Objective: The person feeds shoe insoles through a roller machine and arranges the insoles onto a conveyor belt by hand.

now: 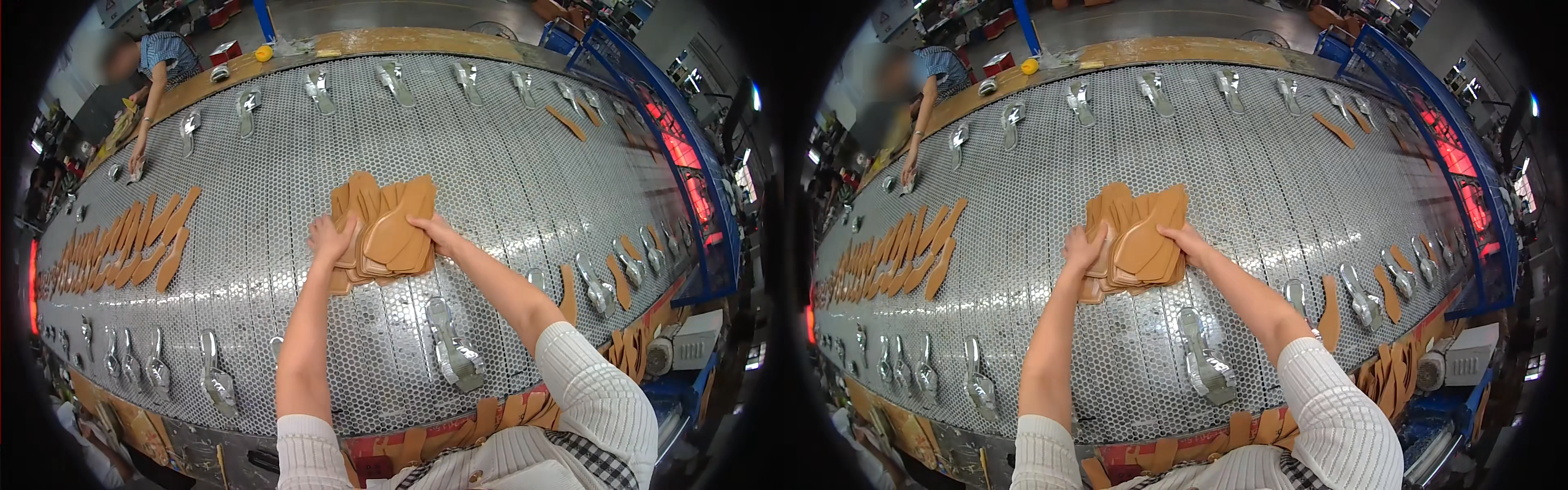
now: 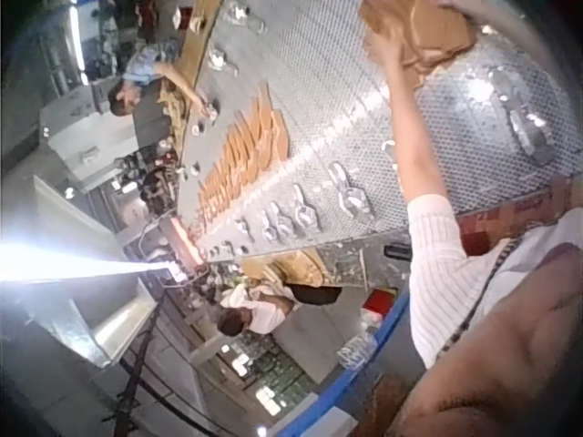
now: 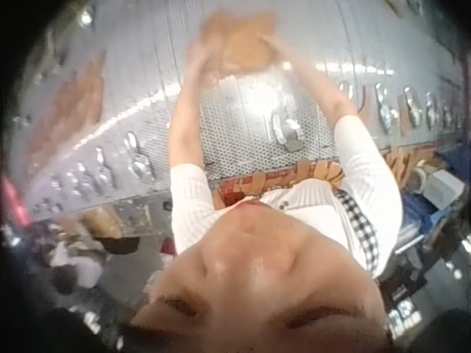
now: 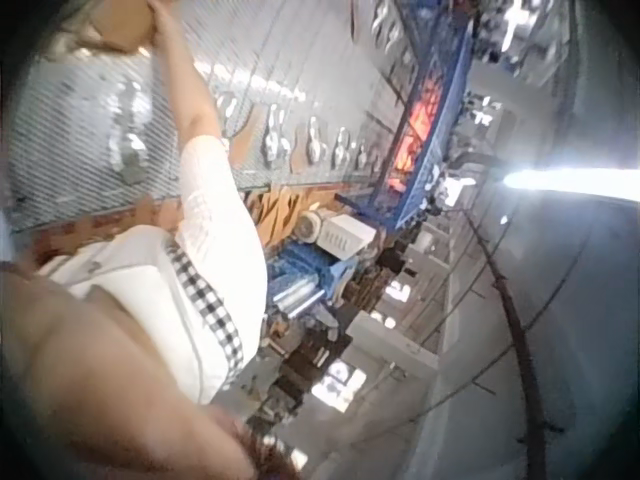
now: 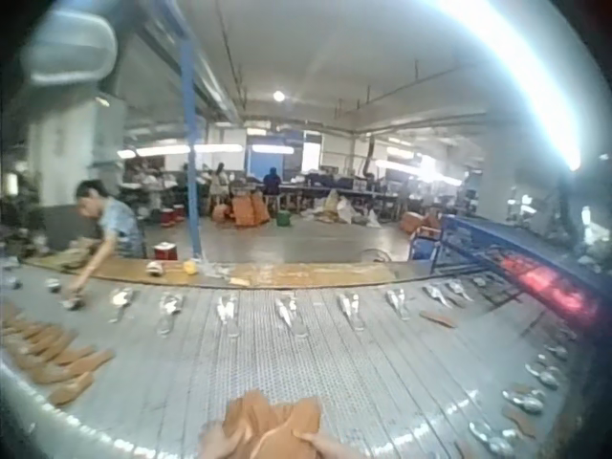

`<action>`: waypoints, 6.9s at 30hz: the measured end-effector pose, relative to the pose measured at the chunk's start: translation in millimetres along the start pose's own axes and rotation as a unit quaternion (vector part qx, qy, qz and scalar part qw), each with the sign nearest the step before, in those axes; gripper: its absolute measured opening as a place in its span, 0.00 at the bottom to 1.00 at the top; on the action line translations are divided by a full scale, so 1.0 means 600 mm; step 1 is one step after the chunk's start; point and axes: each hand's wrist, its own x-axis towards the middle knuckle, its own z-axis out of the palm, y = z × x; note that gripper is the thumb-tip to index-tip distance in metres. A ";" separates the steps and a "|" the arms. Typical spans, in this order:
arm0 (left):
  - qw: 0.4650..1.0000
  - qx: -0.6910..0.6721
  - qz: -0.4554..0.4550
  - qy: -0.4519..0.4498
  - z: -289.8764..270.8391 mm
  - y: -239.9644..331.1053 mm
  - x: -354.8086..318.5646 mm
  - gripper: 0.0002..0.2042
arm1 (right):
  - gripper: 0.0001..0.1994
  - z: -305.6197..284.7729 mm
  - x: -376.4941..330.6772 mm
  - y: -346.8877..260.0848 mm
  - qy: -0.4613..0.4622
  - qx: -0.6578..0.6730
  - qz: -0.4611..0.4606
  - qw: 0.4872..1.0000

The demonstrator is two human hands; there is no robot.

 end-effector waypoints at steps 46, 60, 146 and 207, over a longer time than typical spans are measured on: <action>0.873 -0.439 -0.001 -0.215 -0.215 0.065 -0.341 0.34 | 0.35 0.062 -0.346 -0.084 -0.108 -0.487 -0.155 0.853; 0.726 -0.501 -0.059 -0.468 -0.199 0.209 -0.759 0.35 | 0.32 -0.059 -0.837 0.037 0.050 -0.210 -0.134 0.967; 0.615 0.013 0.663 -0.426 0.599 0.891 -2.013 0.27 | 0.24 -0.847 -1.971 0.817 0.694 -0.615 0.045 0.373; 0.646 -0.034 0.279 -0.710 0.649 0.661 -1.746 0.19 | 0.39 -0.906 -1.968 0.902 0.715 -0.555 0.104 0.411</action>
